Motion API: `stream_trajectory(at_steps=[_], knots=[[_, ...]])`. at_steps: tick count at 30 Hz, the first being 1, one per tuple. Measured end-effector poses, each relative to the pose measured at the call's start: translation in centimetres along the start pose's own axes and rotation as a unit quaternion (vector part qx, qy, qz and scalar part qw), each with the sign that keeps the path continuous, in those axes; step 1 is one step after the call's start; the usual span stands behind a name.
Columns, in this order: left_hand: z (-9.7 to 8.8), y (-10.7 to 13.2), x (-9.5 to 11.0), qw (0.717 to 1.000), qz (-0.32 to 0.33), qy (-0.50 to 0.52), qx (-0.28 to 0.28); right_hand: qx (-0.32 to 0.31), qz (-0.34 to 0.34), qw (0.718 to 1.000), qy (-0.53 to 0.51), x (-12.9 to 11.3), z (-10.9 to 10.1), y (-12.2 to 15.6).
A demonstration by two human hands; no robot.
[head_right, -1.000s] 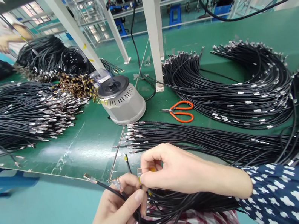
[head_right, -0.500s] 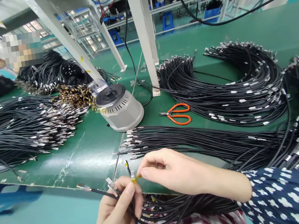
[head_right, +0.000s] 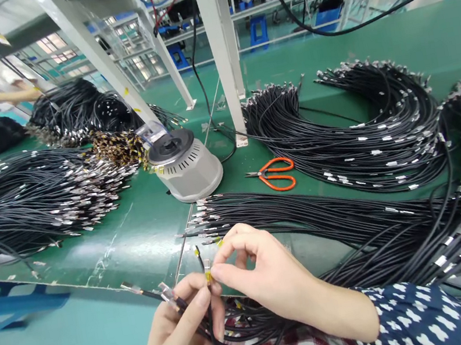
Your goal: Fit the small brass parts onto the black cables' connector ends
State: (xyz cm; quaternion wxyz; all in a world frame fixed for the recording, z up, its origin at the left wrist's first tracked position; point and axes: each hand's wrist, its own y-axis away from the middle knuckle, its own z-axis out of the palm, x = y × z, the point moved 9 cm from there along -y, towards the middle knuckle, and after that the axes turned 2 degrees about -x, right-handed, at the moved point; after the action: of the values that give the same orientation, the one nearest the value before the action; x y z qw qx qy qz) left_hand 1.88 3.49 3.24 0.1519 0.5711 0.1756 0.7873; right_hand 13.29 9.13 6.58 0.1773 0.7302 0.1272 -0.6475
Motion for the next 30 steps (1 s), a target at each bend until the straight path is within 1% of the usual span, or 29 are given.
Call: stream_trajectory(at_steps=[2, 4, 6, 8, 10, 13, 19, 30], knots=[[-0.3, 0.0, 0.0, 0.999, 0.005, -0.037, 0.003, 0.005, -0.002, 1.000, -0.006, 0.0, -0.1, 0.2], [-0.9, -0.1, 0.2, 0.997, 0.029, -0.074, 0.023, 0.013, -0.010, 1.000, -0.010, -0.3, -0.2, 0.5], [-1.2, 0.0, 0.5, 0.994, 0.050, -0.090, 0.045, 0.021, -0.017, 0.999, -0.016, -0.6, -0.3, 0.9], [-1.3, 0.0, 0.5, 0.993, 0.054, -0.088, 0.052, 0.029, -0.019, 0.999, -0.025, -0.8, -0.4, 1.1], [-1.1, 0.0, 0.4, 0.995, 0.044, -0.083, 0.042, 0.027, -0.012, 0.999, -0.039, -0.7, -0.3, 1.1], [-0.8, 0.1, 0.3, 0.996, 0.036, -0.082, 0.026, 0.006, 0.000, 0.998, -0.067, -0.2, 0.1, 0.7], [-0.8, 0.1, 0.2, 0.997, 0.033, -0.072, 0.016, -0.003, 0.010, 0.994, -0.107, 0.4, 0.6, 0.3], [-0.7, 0.2, 0.2, 0.997, 0.033, -0.064, 0.011, -0.009, 0.011, 0.994, -0.111, 0.4, 0.7, 0.2]])
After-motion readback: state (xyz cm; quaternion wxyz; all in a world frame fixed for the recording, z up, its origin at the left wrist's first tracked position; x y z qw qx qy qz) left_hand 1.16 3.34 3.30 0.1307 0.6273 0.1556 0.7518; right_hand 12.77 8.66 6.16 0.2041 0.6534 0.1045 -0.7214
